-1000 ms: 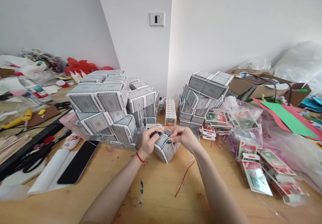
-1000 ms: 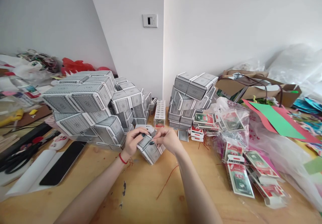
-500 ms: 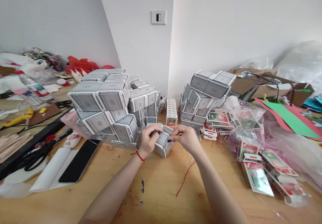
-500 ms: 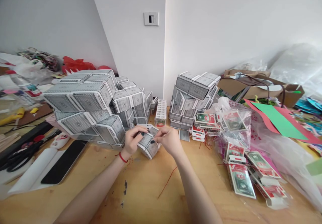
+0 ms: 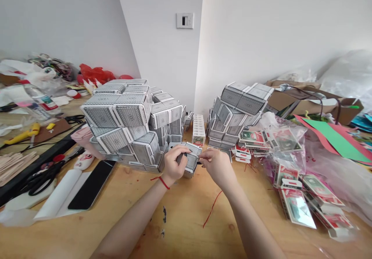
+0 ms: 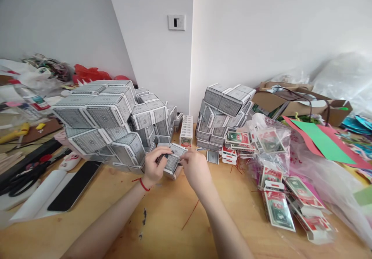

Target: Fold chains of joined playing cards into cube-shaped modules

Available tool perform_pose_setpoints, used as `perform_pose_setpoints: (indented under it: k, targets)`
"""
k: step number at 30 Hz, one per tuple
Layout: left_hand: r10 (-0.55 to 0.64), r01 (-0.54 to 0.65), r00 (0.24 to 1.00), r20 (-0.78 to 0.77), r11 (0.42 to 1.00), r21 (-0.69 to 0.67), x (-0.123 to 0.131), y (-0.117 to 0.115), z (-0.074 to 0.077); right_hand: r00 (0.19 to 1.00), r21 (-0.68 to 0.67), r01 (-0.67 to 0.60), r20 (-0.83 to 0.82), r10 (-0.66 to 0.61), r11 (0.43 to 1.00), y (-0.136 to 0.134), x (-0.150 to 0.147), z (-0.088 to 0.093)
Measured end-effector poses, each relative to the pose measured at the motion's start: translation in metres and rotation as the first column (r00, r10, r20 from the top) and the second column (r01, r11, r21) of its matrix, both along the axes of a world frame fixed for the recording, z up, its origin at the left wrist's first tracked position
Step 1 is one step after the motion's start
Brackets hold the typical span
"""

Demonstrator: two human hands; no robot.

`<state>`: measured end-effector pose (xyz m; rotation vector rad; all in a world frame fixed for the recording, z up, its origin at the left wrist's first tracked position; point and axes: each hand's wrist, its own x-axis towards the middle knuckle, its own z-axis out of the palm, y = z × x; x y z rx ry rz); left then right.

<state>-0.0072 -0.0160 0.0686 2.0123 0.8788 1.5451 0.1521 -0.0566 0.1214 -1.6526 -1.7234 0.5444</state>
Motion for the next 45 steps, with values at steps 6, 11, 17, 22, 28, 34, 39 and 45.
perform_pose_setpoints:
  k: [6,11,17,22,28,34,39,45]
  targets:
    - [0.048,-0.049,0.999,0.018,0.997,0.060,0.008,-0.009,0.005,1.000,-0.121,-0.017,0.022,0.019,0.992,-0.014,-0.005,0.009]
    - [0.073,-0.075,0.996,0.047,0.996,0.045,0.009,-0.011,0.005,0.994,-0.139,0.054,0.097,-0.041,0.989,-0.022,-0.018,0.006]
    - [0.061,-0.063,0.996,0.069,0.997,0.037,0.007,-0.010,0.004,0.999,-0.202,-0.028,0.017,0.032,0.979,-0.020,-0.014,0.006]
    - [0.092,-0.098,0.991,0.095,0.994,0.050,0.004,-0.008,0.008,0.999,-0.108,-0.042,-0.032,0.039,0.993,-0.022,-0.016,0.001]
    - [0.140,-0.152,0.976,0.169,0.986,0.061,0.002,-0.006,0.012,0.999,0.053,-0.049,-0.017,0.050,0.997,-0.027,-0.026,0.000]
    - [0.135,-0.146,0.975,0.175,0.988,0.052,0.002,-0.007,0.012,0.994,0.096,-0.105,0.035,0.102,0.990,-0.026,-0.027,0.000]
    - [0.105,-0.112,0.981,0.161,0.993,0.032,0.000,-0.006,0.011,0.986,0.089,-0.138,0.110,0.128,0.986,-0.026,-0.026,0.001]
    - [-0.029,0.069,0.962,0.272,0.988,-0.139,-0.007,-0.003,0.023,0.967,0.088,-0.218,-0.114,0.228,0.972,-0.024,-0.006,0.016]
